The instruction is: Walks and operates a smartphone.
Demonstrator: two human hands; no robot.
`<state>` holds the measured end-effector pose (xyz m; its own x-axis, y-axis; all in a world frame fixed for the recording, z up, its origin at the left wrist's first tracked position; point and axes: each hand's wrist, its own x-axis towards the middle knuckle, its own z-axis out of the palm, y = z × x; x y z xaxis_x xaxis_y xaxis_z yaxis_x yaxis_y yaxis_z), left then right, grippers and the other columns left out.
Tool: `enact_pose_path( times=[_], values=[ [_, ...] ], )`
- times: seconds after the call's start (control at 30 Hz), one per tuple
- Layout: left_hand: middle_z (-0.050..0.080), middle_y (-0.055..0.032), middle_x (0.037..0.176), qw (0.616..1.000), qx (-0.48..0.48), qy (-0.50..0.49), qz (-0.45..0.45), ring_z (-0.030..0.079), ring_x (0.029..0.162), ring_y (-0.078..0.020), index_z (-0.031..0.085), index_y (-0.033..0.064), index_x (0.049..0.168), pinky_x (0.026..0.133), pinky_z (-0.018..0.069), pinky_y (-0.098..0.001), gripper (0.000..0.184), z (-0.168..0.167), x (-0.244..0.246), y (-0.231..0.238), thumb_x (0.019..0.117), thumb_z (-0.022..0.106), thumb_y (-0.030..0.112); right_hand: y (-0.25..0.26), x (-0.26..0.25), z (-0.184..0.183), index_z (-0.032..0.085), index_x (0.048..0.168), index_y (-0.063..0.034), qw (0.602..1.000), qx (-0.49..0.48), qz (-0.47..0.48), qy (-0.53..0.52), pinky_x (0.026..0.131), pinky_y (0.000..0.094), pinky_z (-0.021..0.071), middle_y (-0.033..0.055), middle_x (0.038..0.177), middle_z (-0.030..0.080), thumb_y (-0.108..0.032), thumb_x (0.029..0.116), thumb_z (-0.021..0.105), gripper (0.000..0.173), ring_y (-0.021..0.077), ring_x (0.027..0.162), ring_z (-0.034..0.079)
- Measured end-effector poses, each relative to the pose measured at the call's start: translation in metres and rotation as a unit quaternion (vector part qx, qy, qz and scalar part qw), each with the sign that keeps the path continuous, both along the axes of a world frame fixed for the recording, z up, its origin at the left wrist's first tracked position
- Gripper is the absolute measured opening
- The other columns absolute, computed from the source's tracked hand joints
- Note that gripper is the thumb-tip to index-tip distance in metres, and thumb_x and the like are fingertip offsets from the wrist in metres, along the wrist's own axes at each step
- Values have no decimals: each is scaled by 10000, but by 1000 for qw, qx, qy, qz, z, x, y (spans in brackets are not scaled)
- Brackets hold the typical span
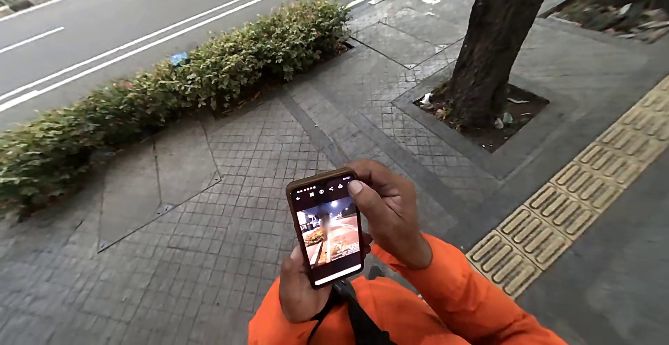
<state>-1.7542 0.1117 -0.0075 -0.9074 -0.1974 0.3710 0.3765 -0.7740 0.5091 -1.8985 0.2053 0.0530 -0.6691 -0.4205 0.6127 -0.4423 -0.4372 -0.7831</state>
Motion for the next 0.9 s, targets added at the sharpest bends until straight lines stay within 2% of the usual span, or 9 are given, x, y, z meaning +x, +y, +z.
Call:
enact_pose_path(
  times=[0.2,0.33,0.47,0.57,0.73,0.9],
  values=[
    [692,-157,1314,1000,11,-16,14,653,1251,-288,660,87,1351,1080,515,-499,485,2,0,-4,1026,550,430,6,6,-10,668,1056,-15,999,13,30,-11,760,298,616,30,956,700,-224,1026,546,243,93,851,688],
    [744,-104,1209,996,13,-38,85,699,1162,-204,715,105,1264,1015,563,-430,436,4,1,-7,1011,566,427,9,18,-30,671,1085,-21,996,45,69,-21,780,301,614,33,992,705,-223,1002,584,236,86,876,688],
    [739,-118,1212,995,13,-37,89,696,1166,-225,709,97,1266,1018,557,-443,454,1,1,-12,1005,572,443,7,25,-40,660,1109,-4,996,52,74,-27,769,269,596,33,960,703,-216,971,632,255,62,840,668],
    [738,-129,1209,995,15,-38,91,698,1160,-235,710,92,1260,1012,560,-453,449,0,0,-12,1000,579,435,6,27,-39,668,1088,-3,996,55,63,-35,760,266,601,30,948,708,-160,947,640,213,64,828,673],
    [732,-130,1229,995,19,-28,90,692,1177,-235,701,93,1281,1031,549,-456,442,0,0,-13,1010,568,416,5,26,-40,663,1099,-10,995,53,78,-39,769,274,598,30,953,701,-180,976,608,217,66,837,671],
    [749,-110,1181,992,8,-38,123,708,1137,-211,720,102,1239,999,569,-433,421,0,-1,-14,1012,565,421,6,27,-44,661,1098,-1,994,49,84,-44,783,274,598,39,964,704,-182,986,592,224,67,843,671]
  ],
)
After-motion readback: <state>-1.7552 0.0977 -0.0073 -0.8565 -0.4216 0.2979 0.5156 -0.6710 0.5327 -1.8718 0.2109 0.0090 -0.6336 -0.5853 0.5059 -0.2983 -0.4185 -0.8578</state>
